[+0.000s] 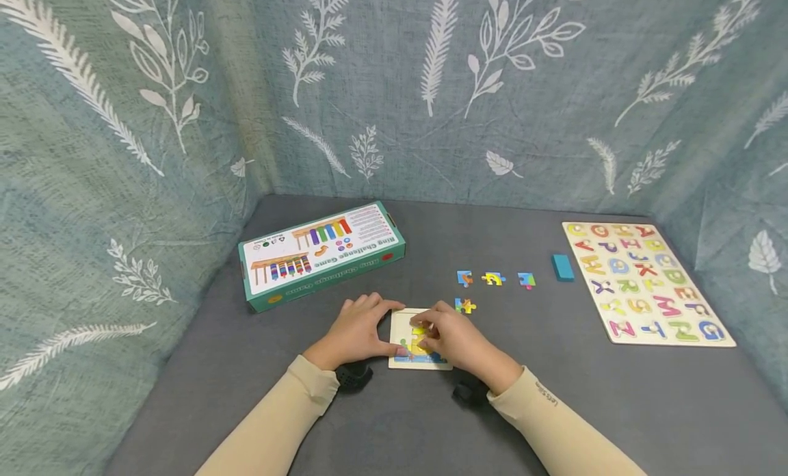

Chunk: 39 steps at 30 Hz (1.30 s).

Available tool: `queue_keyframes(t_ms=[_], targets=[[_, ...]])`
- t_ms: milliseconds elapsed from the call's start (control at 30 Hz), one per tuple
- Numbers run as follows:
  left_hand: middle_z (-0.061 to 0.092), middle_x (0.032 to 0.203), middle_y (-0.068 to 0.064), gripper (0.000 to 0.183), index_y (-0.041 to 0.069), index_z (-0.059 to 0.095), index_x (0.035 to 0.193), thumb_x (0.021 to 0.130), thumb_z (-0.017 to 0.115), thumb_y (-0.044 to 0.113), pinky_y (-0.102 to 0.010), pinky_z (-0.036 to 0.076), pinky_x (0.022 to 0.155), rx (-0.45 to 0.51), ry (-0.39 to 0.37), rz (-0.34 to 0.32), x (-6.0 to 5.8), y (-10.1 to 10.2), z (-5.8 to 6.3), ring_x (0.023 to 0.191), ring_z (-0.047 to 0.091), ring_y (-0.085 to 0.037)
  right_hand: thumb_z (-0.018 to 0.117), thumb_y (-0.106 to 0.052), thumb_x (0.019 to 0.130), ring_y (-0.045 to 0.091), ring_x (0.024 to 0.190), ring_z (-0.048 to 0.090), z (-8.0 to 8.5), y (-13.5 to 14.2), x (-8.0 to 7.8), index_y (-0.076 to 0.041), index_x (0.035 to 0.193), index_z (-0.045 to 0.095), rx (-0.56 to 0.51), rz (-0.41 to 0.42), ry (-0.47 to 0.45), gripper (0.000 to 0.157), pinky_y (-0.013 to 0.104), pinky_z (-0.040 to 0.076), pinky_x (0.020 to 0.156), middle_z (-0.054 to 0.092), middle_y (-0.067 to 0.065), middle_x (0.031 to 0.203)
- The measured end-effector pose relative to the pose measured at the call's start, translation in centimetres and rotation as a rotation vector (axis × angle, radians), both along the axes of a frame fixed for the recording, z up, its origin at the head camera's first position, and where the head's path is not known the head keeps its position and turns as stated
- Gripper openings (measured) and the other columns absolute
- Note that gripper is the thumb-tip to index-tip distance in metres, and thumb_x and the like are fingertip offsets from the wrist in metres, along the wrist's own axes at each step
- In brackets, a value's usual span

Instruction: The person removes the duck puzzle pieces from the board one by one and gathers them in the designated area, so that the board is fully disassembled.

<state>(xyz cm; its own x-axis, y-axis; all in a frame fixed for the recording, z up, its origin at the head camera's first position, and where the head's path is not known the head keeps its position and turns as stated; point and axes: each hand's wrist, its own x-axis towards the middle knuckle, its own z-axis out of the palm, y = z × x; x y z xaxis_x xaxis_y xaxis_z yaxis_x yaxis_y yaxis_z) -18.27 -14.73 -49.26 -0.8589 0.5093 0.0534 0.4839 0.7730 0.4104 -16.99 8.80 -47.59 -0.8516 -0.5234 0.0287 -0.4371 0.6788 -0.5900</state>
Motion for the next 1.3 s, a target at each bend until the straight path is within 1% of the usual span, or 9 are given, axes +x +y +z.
queue_keyframes(t_ms=[167, 333, 500, 567, 633, 733, 900, 1100, 1300], targets=[[0.055, 0.107, 0.002, 0.083, 0.019, 0.062, 0.144, 0.078, 0.085, 0.065, -0.037, 0.032, 0.078, -0.001, -0.012, 0.005, 0.03, 0.06, 0.12, 0.09, 0.047, -0.016, 0.084, -0.005, 0.089, 0.012, 0.076, 0.055, 0.17, 0.0, -0.13, -0.002, 0.123, 0.075, 0.006, -0.023, -0.037, 0.036, 0.026, 0.049, 0.067, 0.055, 0.004, 0.1], [0.056, 0.106, 0.002, 0.084, 0.019, 0.062, 0.144, 0.078, 0.084, 0.065, -0.037, 0.032, 0.077, -0.012, -0.003, 0.003, 0.03, 0.13, 0.2, 0.089, 0.047, -0.015, 0.085, -0.006, 0.089, 0.012, 0.075, 0.051, 0.33, 0.01, -0.29, -0.005, 0.118, 0.077, -0.007, -0.027, -0.055, 0.03, 0.027, 0.048, 0.067, 0.053, 0.004, 0.104], [0.056, 0.105, 0.002, 0.083, 0.019, 0.063, 0.144, 0.079, 0.085, 0.064, -0.037, 0.031, 0.076, -0.007, 0.002, -0.001, 0.07, 0.21, 0.41, 0.089, 0.047, -0.016, 0.084, -0.002, 0.088, 0.013, 0.079, 0.053, 0.29, 0.04, -0.41, -0.009, 0.107, 0.073, -0.035, -0.036, -0.092, 0.023, 0.029, 0.049, 0.071, 0.054, 0.0, 0.097], [0.056, 0.105, 0.002, 0.082, 0.019, 0.063, 0.144, 0.079, 0.085, 0.064, -0.036, 0.031, 0.077, -0.006, 0.003, 0.004, 0.08, 0.18, 0.47, 0.089, 0.048, -0.016, 0.084, -0.001, 0.088, 0.013, 0.08, 0.053, 0.22, 0.01, -0.44, -0.008, 0.11, 0.072, -0.03, -0.024, -0.087, 0.026, 0.03, 0.049, 0.073, 0.055, -0.002, 0.093], [0.056, 0.106, 0.002, 0.082, 0.019, 0.063, 0.144, 0.078, 0.085, 0.064, -0.036, 0.032, 0.077, -0.011, 0.004, 0.006, 0.1, 0.14, 0.49, 0.09, 0.048, -0.016, 0.084, -0.003, 0.089, 0.013, 0.081, 0.052, 0.19, 0.01, -0.41, -0.006, 0.118, 0.072, -0.014, -0.015, -0.078, 0.032, 0.029, 0.048, 0.073, 0.054, -0.002, 0.092], [0.056, 0.105, 0.002, 0.082, 0.019, 0.063, 0.144, 0.078, 0.085, 0.064, -0.037, 0.032, 0.077, -0.013, 0.009, 0.005, 0.09, 0.1, 0.47, 0.089, 0.048, -0.016, 0.083, -0.004, 0.09, 0.012, 0.078, 0.049, 0.23, 0.05, -0.31, -0.004, 0.126, 0.073, -0.005, -0.018, -0.08, 0.038, 0.028, 0.046, 0.07, 0.052, 0.0, 0.096], [0.055, 0.102, 0.003, 0.082, 0.019, 0.063, 0.143, 0.079, 0.085, 0.064, -0.036, 0.032, 0.076, -0.01, 0.024, -0.004, 0.1, 0.04, 0.37, 0.087, 0.047, -0.015, 0.082, -0.001, 0.09, 0.013, 0.075, 0.048, 0.46, -0.02, -0.2, -0.004, 0.118, 0.078, -0.01, -0.021, -0.092, 0.028, 0.027, 0.045, 0.066, 0.051, 0.004, 0.104], [0.055, 0.101, 0.003, 0.081, 0.02, 0.064, 0.143, 0.078, 0.086, 0.064, -0.036, 0.032, 0.076, -0.001, 0.024, -0.004, 0.14, -0.09, 0.17, 0.087, 0.047, -0.015, 0.079, 0.0, 0.093, 0.015, 0.081, 0.051, 0.7, -0.56, -0.51, -0.003, 0.114, 0.071, 0.055, 0.03, -0.095, 0.022, 0.033, 0.049, 0.074, 0.052, 0.006, 0.107], [0.054, 0.102, 0.003, 0.082, 0.02, 0.063, 0.143, 0.078, 0.086, 0.063, -0.037, 0.032, 0.076, -0.004, 0.012, -0.004, 0.04, -0.06, 0.0, 0.088, 0.047, -0.016, 0.08, 0.003, 0.09, 0.018, 0.086, 0.051, 0.95, -0.71, -0.76, -0.008, 0.11, 0.066, 0.043, 0.011, -0.158, 0.026, 0.037, 0.048, 0.078, 0.055, 0.003, 0.095]])
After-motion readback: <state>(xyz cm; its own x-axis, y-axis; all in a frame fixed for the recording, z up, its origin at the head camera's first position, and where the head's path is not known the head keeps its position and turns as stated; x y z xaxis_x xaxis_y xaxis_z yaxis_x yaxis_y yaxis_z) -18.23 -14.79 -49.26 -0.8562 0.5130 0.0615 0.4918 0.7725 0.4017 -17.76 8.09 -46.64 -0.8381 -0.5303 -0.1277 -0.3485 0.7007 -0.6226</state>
